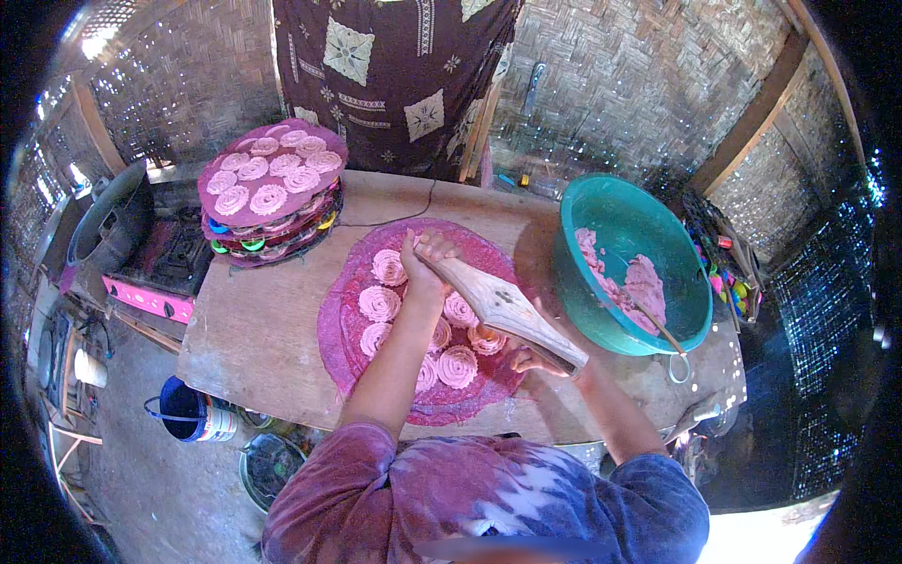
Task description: The person scoops pink dough from a green basin and uses a wooden extruder to form spiral rolls onto a pink tray. They repeat this process to fill the tray with multiple rolls. Another person is visible in the background near a stove.
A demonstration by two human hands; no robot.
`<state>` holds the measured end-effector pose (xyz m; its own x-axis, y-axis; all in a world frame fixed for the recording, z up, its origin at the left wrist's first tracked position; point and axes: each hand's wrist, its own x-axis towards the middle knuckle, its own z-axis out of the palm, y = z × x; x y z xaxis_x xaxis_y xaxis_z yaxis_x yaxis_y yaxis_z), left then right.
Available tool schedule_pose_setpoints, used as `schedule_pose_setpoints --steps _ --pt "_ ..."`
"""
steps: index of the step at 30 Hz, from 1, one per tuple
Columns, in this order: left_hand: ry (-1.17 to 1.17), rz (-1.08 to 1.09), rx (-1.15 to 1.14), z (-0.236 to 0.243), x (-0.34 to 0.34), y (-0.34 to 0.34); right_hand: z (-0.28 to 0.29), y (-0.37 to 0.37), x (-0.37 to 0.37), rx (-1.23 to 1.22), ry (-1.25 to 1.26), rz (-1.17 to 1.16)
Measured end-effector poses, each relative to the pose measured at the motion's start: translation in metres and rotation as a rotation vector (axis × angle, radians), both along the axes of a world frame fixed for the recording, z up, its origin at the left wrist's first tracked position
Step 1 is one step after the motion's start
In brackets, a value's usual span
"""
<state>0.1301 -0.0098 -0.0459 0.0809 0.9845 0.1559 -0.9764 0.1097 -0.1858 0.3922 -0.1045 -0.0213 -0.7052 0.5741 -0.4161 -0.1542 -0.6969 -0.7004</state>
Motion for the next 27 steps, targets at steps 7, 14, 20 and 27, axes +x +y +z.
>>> schedule_pose_setpoints --steps 7,14,20,27 --pt "0.022 0.118 0.044 -0.003 0.001 -0.008 -0.048 -0.002 -0.015 0.191 -0.003 -0.013" --pt "0.052 0.182 0.224 0.047 -0.023 -0.024 -0.147 0.024 0.002 0.865 -0.701 0.103" --pt "0.139 0.216 0.341 0.078 -0.05 -0.051 -0.142 0.004 -0.009 1.446 -0.772 -0.254" --pt "0.333 0.196 0.385 0.117 -0.057 -0.071 0.055 -0.033 -0.01 0.434 -0.162 0.015"
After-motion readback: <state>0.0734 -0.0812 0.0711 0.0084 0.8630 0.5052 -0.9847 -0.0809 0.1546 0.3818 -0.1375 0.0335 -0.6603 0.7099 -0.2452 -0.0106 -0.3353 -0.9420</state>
